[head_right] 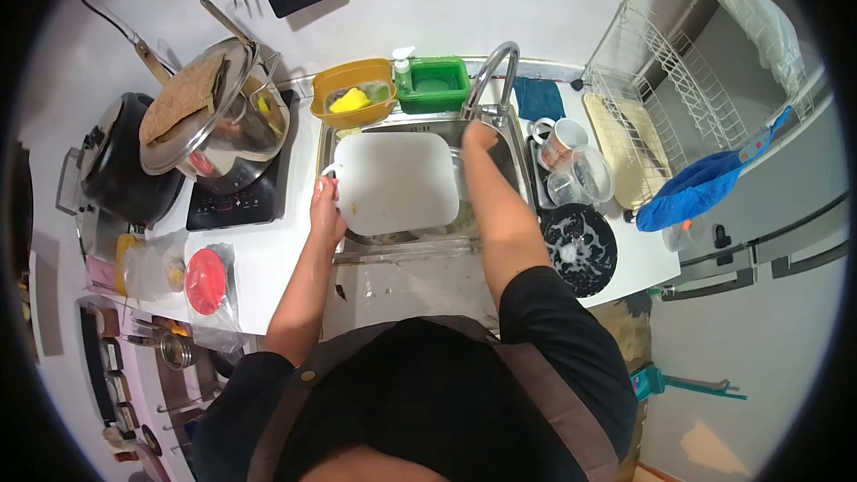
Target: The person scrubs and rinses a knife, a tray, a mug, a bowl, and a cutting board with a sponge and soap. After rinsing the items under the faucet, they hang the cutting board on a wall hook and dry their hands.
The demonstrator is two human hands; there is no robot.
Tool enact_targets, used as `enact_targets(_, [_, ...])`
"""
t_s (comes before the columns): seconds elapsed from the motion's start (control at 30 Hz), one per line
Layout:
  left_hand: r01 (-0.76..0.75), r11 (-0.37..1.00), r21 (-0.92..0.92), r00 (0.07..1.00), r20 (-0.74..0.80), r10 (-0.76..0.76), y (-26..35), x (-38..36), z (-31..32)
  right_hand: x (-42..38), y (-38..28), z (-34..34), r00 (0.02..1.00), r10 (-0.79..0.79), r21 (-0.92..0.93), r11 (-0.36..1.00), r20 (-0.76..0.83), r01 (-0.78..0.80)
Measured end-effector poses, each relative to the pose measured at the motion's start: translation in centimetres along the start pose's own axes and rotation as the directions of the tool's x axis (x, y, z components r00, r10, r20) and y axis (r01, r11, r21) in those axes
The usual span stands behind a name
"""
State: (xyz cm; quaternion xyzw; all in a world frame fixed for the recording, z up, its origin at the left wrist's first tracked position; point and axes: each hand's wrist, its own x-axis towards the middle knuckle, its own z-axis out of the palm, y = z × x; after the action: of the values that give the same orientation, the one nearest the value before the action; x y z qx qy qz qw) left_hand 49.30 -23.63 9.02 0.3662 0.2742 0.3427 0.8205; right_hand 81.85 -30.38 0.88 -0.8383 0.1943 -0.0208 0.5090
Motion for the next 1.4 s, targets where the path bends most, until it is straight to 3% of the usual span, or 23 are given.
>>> enact_targets(0.03, [-0.007, 1.000, -0.011, 1.000, -0.005, 0.007, -0.3, 0.7, 0.0, 3.4, 2.1, 1.2, 0.977, -0.094, 0.077, 0.994, 0.194, 0.080])
enact_targets(0.07, [0.035, 0.999, 0.003, 0.996, 0.081, -0.035, -0.8, 1.7, -0.1, 3.1, 1.2, -1.0, 0.894, 0.020, 0.189, 0.975, 0.448, -0.116])
enact_targets(0.13, [0.082, 0.996, 0.032, 0.984, 0.157, -0.086, -1.1, 3.0, 0.0, 3.1, 0.0, -2.9, 0.765, -0.090, 0.182, 0.983, 0.638, -0.037])
enact_targets(0.17, [0.088, 0.995, 0.042, 0.990, 0.103, -0.092, -1.3, 3.5, 1.2, 1.8, -1.4, -4.3, 0.764, -0.004, 0.187, 0.970, 0.645, -0.153])
enact_targets(0.23, [0.116, 0.991, 0.061, 0.992, 0.046, -0.119, -1.7, 4.7, 1.9, 0.4, -2.6, -6.9, 0.510, -0.049, 0.078, 0.996, 0.858, -0.035])
enact_targets(0.27, [0.149, 0.987, 0.058, 0.979, 0.132, -0.155, -2.0, 5.6, 1.7, -0.5, -3.2, -7.8, 0.361, -0.071, 0.046, 0.996, 0.930, 0.078])
enact_targets(0.33, [0.193, 0.980, 0.058, 0.952, 0.233, -0.201, -2.5, 7.0, 1.9, -4.3, -5.3, -10.1, 0.088, 0.072, -0.086, 0.983, 0.993, 0.163])
enact_targets(0.4, [0.248, 0.967, 0.059, 0.924, 0.285, -0.254, -3.1, 7.7, 2.1, -6.4, -6.6, -11.1, -0.062, 0.096, -0.085, 0.983, 0.993, 0.162])
enact_targets(0.43, [0.261, 0.965, 0.024, 0.938, 0.231, -0.259, -3.4, 7.9, 2.3, -7.6, -7.1, -11.4, -0.047, 0.098, -0.089, 0.984, 0.994, 0.155])
enact_targets(0.5, [0.270, 0.963, -0.012, 0.936, 0.238, -0.260, -3.8, 8.2, 2.5, -9.2, -7.9, -11.8, 0.002, -0.133, 0.131, 0.975, 0.991, -0.180])
enact_targets(0.53, [0.267, 0.962, -0.052, 0.941, 0.230, -0.249, -3.8, 8.2, 2.4, -9.1, -7.8, -11.8, 0.005, -0.133, 0.132, 0.975, 0.991, -0.180])
enact_targets(0.6, [0.244, 0.968, -0.056, 0.949, 0.218, -0.227, -4.4, 8.3, 1.5, -7.9, -7.4, -10.4, 0.109, -0.111, 0.119, 0.991, 0.988, -0.068])
enact_targets(0.63, [0.249, 0.965, -0.079, 0.952, 0.203, -0.229, -4.7, 8.3, 0.9, -7.8, -7.8, -10.2, 0.137, -0.099, 0.064, 0.969, 0.986, 0.240])
enact_targets(0.73, [0.257, 0.955, -0.148, 0.960, 0.154, -0.234, -5.9, 8.5, -0.7, -8.1, -7.8, -11.7, 0.101, 0.015, -0.020, 0.999, 0.995, 0.046])
enact_targets(0.77, [0.263, 0.945, -0.193, 0.963, 0.119, -0.244, -6.9, 8.6, -1.5, -8.1, -7.6, -11.7, -0.022, -0.021, 0.020, 0.999, 1.000, -0.031])
enact_targets(0.8, [0.269, 0.943, -0.195, 0.961, 0.114, -0.251, -8.0, 8.7, -2.3, -8.0, -7.6, -11.6, -0.021, -0.012, 0.011, 0.999, 1.000, -0.033])
enact_targets(0.87, [0.277, 0.951, -0.142, 0.961, 0.043, -0.273, -9.8, 9.6, -4.0, -7.7, -7.7, -11.2, 0.190, -0.138, 0.096, 0.972, 0.972, 0.216])
enact_targets(1.03, [0.332, 0.919, -0.213, 0.933, -0.070, -0.353, -9.7, 7.9, -2.8, -8.8, -8.3, -12.3, 0.113, 0.035, -0.062, 0.967, 0.993, 0.249])
enact_targets(1.1, [0.345, 0.922, -0.178, 0.924, -0.108, -0.366, -9.9, 7.9, -2.8, -8.3, -7.4, -10.7, 0.273, -0.137, 0.056, 0.957, 0.952, 0.283])
enact_targets(1.13, [0.361, 0.920, -0.151, 0.918, -0.116, -0.380, -10.2, 8.1, -3.0, -8.3, -7.5, -10.7, 0.272, -0.137, 0.057, 0.957, 0.952, 0.283])
enact_targets(1.2, [0.374, 0.919, -0.122, 0.913, -0.128, -0.388, -10.4, 8.5, -3.5, -8.5, -7.9, -10.6, 0.033, 0.022, -0.025, 0.997, 0.999, 0.080])
enact_targets(1.33, [0.387, 0.899, -0.203, 0.916, -0.031, -0.401, -10.0, 8.1, -3.2, -8.3, -7.4, -9.8, 0.150, -0.065, 0.055, 0.996, 0.986, 0.067])
enact_targets(1.4, [0.386, 0.899, -0.207, 0.920, 0.017, -0.391, -9.6, 7.9, -3.1, -8.1, -7.7, -10.3, 0.016, 0.002, -0.002, 1.000, 1.000, -0.001])
